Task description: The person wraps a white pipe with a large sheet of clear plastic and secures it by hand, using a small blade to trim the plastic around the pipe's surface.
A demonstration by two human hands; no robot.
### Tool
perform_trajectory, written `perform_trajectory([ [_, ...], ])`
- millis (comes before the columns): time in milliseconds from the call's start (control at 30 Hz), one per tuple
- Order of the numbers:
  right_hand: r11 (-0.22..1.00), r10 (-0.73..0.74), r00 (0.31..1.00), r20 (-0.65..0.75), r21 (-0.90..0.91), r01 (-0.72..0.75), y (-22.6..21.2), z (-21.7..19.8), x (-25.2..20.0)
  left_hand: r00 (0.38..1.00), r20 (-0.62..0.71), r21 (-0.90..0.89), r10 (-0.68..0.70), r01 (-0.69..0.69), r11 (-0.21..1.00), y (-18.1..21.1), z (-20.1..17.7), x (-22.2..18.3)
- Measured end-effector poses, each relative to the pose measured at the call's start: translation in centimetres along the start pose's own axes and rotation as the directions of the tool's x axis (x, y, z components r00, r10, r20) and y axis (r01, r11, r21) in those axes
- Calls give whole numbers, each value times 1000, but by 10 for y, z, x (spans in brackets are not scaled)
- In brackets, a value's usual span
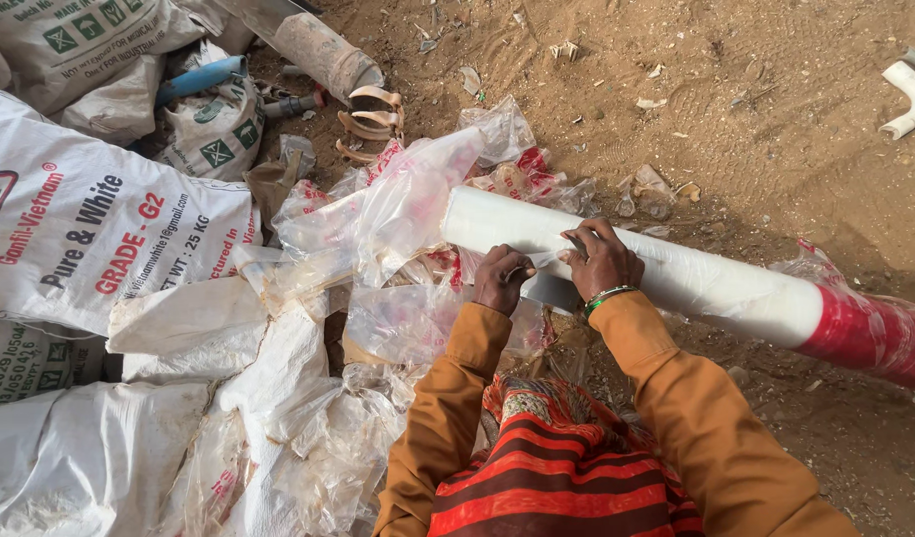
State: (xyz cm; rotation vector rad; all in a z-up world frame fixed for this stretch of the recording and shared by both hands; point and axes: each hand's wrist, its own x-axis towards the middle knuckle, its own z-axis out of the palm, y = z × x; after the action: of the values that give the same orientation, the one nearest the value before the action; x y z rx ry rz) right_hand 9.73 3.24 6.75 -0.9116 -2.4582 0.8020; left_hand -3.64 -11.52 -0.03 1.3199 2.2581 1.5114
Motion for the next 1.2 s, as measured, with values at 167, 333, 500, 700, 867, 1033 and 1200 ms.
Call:
perform_trajectory([
  [167, 998, -59, 997, -39, 29, 61, 3, 2, -5, 998, 11, 9, 58, -58, 998, 11, -15, 5],
  [333, 1000, 4, 1000, 25, 9, -4, -4, 3, -19, 987, -152, 284, -50, 93, 954, 33, -35, 25],
  [500, 1000, 11, 997, 82, -12, -10, -6, -4, -12, 923, -361, 687, -135, 361, 630, 32, -39, 36],
  [700, 999, -27, 957, 287, -22, 34, 13, -14, 18, 771, -546, -24, -327, 376, 926, -15, -34, 29],
  [867, 982, 181, 848, 497, -133, -132, 46, -34, 51, 740, -584, -150, -333, 305, 940, -42, -7, 18],
  [1033, 938, 74, 842, 534, -324, 124, 8, -42, 91, 703, -603, -396, -378, 147, 906, -51, -5, 21],
  [1200, 876, -50, 860, 508, -392, 282, -92, -9, 104, 632, -618, -375, -469, 287, 881, -50, -6, 22],
])
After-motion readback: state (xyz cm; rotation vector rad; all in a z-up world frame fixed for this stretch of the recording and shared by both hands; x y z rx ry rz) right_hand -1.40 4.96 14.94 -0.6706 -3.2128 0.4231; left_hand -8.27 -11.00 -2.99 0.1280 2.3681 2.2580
